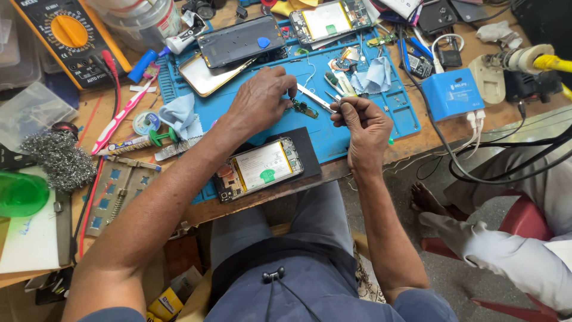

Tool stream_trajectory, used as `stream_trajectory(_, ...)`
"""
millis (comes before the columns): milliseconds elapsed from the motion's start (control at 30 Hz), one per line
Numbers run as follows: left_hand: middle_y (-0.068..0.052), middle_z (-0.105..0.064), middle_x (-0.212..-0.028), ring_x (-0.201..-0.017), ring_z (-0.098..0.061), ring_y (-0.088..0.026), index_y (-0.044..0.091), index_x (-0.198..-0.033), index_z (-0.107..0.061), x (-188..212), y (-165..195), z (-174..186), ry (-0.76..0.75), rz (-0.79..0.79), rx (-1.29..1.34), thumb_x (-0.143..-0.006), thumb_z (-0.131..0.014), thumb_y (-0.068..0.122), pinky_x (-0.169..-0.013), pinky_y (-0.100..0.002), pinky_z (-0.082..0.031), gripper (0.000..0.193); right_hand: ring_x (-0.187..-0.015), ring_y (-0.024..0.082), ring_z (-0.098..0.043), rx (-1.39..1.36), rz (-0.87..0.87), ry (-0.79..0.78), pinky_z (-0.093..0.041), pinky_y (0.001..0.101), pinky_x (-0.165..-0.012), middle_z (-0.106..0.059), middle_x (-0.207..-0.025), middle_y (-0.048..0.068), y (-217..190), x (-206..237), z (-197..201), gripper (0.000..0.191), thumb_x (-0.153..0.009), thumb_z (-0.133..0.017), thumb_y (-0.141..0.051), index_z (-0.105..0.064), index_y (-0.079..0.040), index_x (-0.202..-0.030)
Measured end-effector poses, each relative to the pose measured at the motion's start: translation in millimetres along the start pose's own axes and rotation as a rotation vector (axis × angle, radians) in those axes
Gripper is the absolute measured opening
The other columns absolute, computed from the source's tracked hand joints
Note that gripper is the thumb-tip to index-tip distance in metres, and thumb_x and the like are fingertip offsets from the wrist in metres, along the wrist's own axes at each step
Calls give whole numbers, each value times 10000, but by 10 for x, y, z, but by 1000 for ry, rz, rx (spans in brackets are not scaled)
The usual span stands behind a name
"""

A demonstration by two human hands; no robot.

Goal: The person works on a disassembled smartphone at a repair bench, handling the exposed phone with its battery and a small green circuit board. They pick up and reposition the board, wipe components with a blue cloth, and use tweezers to handle small parts while working over the bench mat.

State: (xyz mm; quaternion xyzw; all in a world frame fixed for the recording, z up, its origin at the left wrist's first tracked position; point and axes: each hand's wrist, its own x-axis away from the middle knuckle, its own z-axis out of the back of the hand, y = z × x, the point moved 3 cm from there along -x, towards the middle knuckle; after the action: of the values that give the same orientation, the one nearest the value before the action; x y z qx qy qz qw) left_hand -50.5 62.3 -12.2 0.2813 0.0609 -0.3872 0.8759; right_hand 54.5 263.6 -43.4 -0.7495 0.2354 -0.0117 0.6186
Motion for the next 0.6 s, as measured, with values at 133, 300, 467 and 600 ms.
stream_trajectory(133, -82, -662, -874, -895, -628, -307, 87, -906, -677, -16, 19, 61, -1, -13, 99, -828, -804, 124, -773, -472, -503, 153, -825, 138, -712, 29, 19, -9, -594, 276, -755, -766, -1000, 121, 7, 12, 9, 118, -1034, -690, -57, -711, 30, -1111)
stream_trajectory(300, -59, -697, -809, -721, -694, -188, 54, -948, -672, -5, -7, 156, 36, 76, 367, -866, -795, 105, -645, -365, -552, 157, -817, 142, -714, 19, 64, -19, -594, 281, -748, -767, -988, 121, -12, 16, -3, 103, -1028, -699, -53, -716, 28, -1090)
stream_trajectory(467, -17, -707, -908, -833, -738, -93, 48, -1003, -649, 105, -63, 169, 28, 257, 912, -954, -707, 82, -721, -257, -619, 84, -815, 144, -717, 6, 70, -29, -591, 284, -740, -767, -974, 120, -47, 10, -40, 94, -1016, -708, -41, -712, 27, -1080)
stream_trajectory(600, -28, -709, -987, -869, -740, -101, 41, -1080, -680, 199, -93, 155, 51, 300, 1077, -983, -683, 83, -759, -255, -640, 106, -826, 140, -710, 25, 74, -56, -581, 272, -762, -762, -994, 119, -87, -15, -143, 91, -1024, -713, -34, -715, 35, -1083)
